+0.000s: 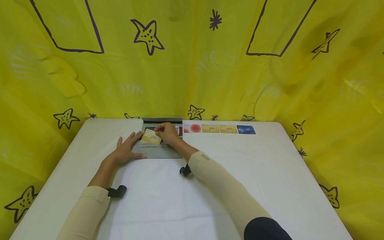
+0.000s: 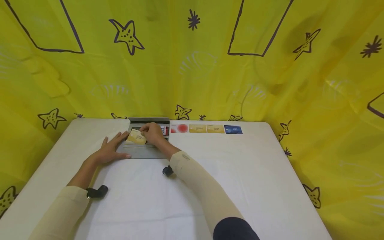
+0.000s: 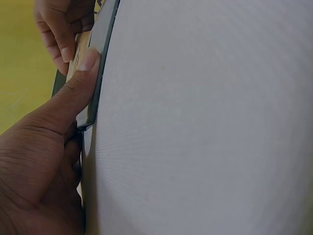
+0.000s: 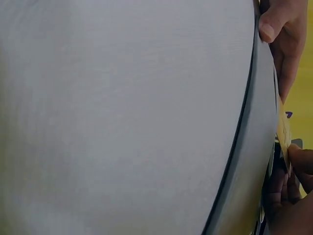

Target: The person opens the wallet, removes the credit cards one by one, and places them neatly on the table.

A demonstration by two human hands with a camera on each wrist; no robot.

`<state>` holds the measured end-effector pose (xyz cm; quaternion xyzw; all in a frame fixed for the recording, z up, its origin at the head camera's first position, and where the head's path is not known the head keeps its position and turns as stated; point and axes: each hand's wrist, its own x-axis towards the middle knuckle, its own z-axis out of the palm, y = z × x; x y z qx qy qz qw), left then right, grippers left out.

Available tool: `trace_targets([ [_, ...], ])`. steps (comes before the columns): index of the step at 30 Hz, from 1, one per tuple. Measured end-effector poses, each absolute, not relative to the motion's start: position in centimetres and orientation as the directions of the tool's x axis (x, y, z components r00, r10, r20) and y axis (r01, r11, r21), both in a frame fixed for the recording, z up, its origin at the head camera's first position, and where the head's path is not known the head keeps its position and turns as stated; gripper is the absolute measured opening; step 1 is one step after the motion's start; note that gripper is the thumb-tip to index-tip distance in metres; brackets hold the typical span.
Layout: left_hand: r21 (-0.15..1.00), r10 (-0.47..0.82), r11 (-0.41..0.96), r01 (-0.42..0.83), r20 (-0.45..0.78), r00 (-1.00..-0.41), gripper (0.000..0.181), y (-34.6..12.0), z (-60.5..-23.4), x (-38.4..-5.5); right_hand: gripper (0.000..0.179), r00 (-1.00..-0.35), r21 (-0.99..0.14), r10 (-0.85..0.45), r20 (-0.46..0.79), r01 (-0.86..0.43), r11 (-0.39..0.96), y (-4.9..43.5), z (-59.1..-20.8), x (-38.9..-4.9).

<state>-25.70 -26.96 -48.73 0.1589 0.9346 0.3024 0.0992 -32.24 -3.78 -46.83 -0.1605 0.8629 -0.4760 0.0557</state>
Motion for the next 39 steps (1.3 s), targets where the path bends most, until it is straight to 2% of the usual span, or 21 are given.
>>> trace_targets([
  [2, 0.594, 0.359, 0.768, 0.238, -0.091, -0.929, 0.108, -27.0, -48.7, -25.7, 0.013, -0.931, -0.822, -0.36, 0.057, -0.248, 0.512, -3.6, -46.8, -32.3],
  [8, 0.594, 0.354, 0.77, 0.233, -0.095, -0.93, 0.108, -26.9, -48.6, -25.5, 0.042, -0.888, -0.734, -0.455, 0.06, -0.349, 0.583, -3.3, -47.1, -32.4],
  [12, 0.595, 0.352, 0.771, 0.228, -0.1, -0.93, 0.107, -26.8, -48.6, -25.5, 0.05, -0.866, -0.699, -0.496, 0.068, -0.396, 0.595, -3.2, -47.2, -32.4],
  [25, 0.591, 0.352, 0.773, 0.23, -0.098, -0.931, 0.107, -26.7, -48.5, -25.5, 0.052, -0.829, -0.597, -0.552, 0.096, -0.491, 0.634, -2.9, -46.9, -32.2],
  [39, 0.593, 0.352, 0.772, 0.229, -0.099, -0.931, 0.108, -26.9, -48.7, -25.6, 0.046, -0.777, -0.599, -0.602, 0.184, -0.574, 0.559, -2.0, -46.6, -31.2],
])
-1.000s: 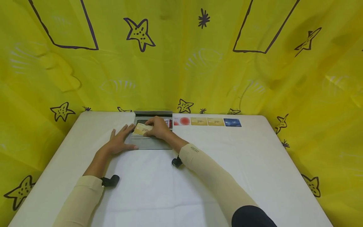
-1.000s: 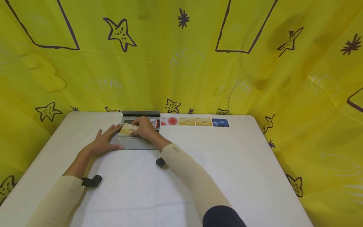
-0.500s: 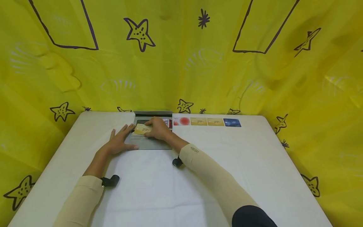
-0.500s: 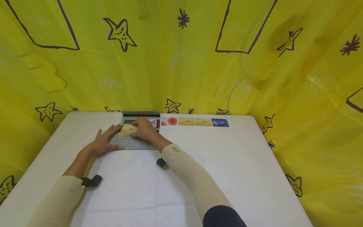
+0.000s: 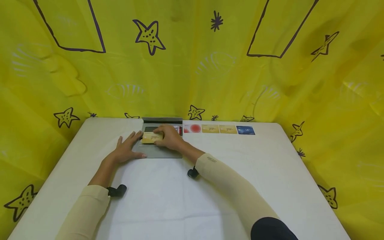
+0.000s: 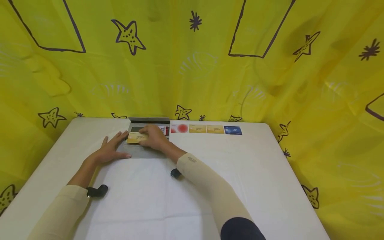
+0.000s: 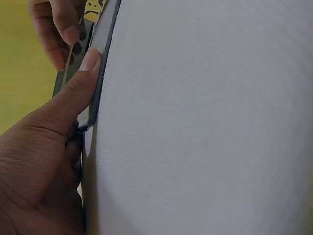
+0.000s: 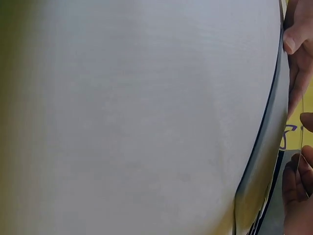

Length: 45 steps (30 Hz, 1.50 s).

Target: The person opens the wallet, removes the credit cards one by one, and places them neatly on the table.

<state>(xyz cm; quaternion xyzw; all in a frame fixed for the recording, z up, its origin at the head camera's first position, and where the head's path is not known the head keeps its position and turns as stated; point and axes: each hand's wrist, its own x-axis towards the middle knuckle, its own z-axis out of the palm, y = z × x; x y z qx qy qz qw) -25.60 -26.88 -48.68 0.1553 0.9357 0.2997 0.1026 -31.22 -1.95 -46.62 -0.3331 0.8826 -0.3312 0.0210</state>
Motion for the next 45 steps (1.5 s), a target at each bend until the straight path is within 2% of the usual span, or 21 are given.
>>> trace_targets([
  [11, 0.581, 0.343, 0.781, 0.23, -0.091, -0.935, 0.107, -26.7, -48.6, -25.5, 0.04, -0.802, -0.697, -0.541, 0.254, -0.539, 0.472, -0.2, -46.9, -30.0],
  [23, 0.588, 0.349, 0.775, 0.233, -0.091, -0.933, 0.107, -26.7, -48.8, -25.5, 0.044, -0.839, -0.78, -0.491, 0.235, -0.464, 0.419, 1.4, -47.1, -29.5],
  [45, 0.584, 0.345, 0.777, 0.236, -0.081, -0.935, 0.107, -26.6, -48.7, -25.4, 0.042, -0.84, -0.774, -0.487, 0.239, -0.468, 0.427, 3.8, -47.7, -29.4],
])
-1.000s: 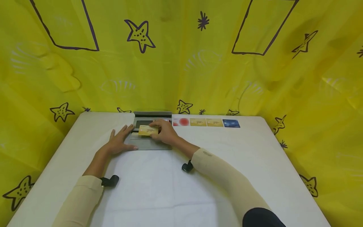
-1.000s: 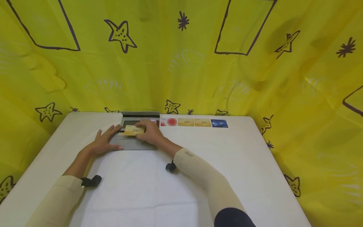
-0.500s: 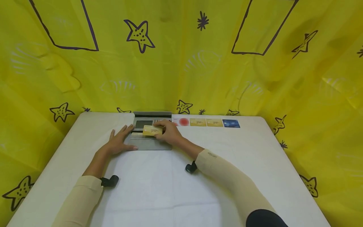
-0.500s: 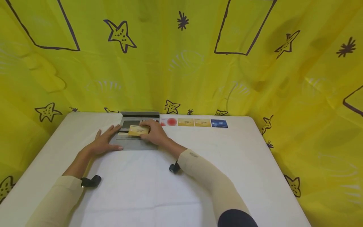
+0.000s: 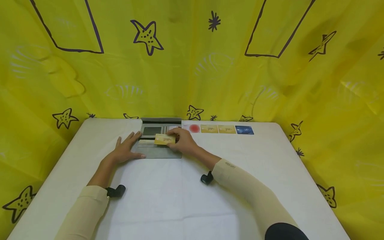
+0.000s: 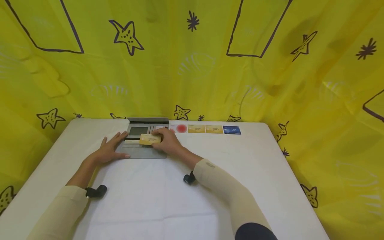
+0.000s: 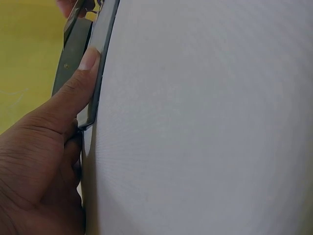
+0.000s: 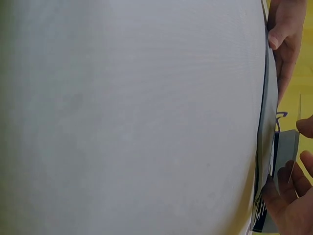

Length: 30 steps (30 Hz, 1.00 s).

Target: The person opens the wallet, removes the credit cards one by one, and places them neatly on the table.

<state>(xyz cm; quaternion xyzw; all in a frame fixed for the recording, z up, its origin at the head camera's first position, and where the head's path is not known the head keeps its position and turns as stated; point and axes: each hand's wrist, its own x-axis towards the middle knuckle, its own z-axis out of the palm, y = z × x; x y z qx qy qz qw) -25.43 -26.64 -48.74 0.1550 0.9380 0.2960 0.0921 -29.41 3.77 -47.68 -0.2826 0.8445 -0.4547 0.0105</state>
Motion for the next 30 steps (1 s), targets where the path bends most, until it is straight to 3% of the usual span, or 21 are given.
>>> trace_targets([
  [30, 0.592, 0.366, 0.763, 0.259, -0.066, -0.928, 0.107, -26.8, -48.4, -25.4, 0.046, -0.863, -0.752, -0.457, 0.214, -0.444, 0.487, 7.3, -47.8, -29.2],
])
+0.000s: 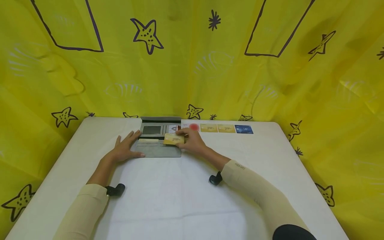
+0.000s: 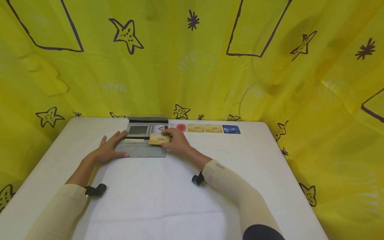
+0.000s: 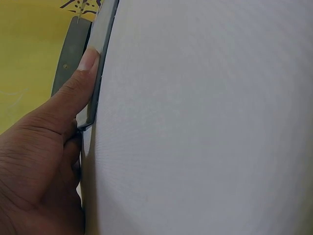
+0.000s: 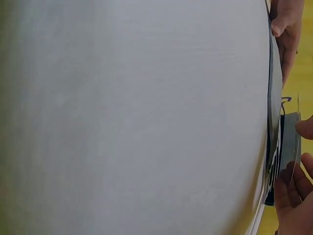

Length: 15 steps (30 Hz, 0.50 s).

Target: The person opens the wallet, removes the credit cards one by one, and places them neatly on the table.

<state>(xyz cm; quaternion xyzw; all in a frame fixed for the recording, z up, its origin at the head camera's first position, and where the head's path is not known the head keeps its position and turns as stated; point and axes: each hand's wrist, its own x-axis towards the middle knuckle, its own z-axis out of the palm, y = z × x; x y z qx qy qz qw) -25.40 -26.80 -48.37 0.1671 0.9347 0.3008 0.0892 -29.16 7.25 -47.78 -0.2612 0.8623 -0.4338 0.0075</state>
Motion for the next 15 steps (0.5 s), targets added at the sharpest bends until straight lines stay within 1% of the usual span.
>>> trace_targets([
  [9, 0.584, 0.365, 0.77, 0.256, -0.075, -0.928, 0.108, -26.8, -48.6, -25.6, 0.044, -0.879, -0.763, -0.439, 0.186, -0.41, 0.499, 8.1, -47.8, -29.3],
  [15, 0.593, 0.368, 0.762, 0.26, -0.065, -0.928, 0.107, -26.8, -48.4, -25.4, 0.041, -0.881, -0.756, -0.431, 0.193, -0.413, 0.508, 8.7, -48.2, -29.5],
])
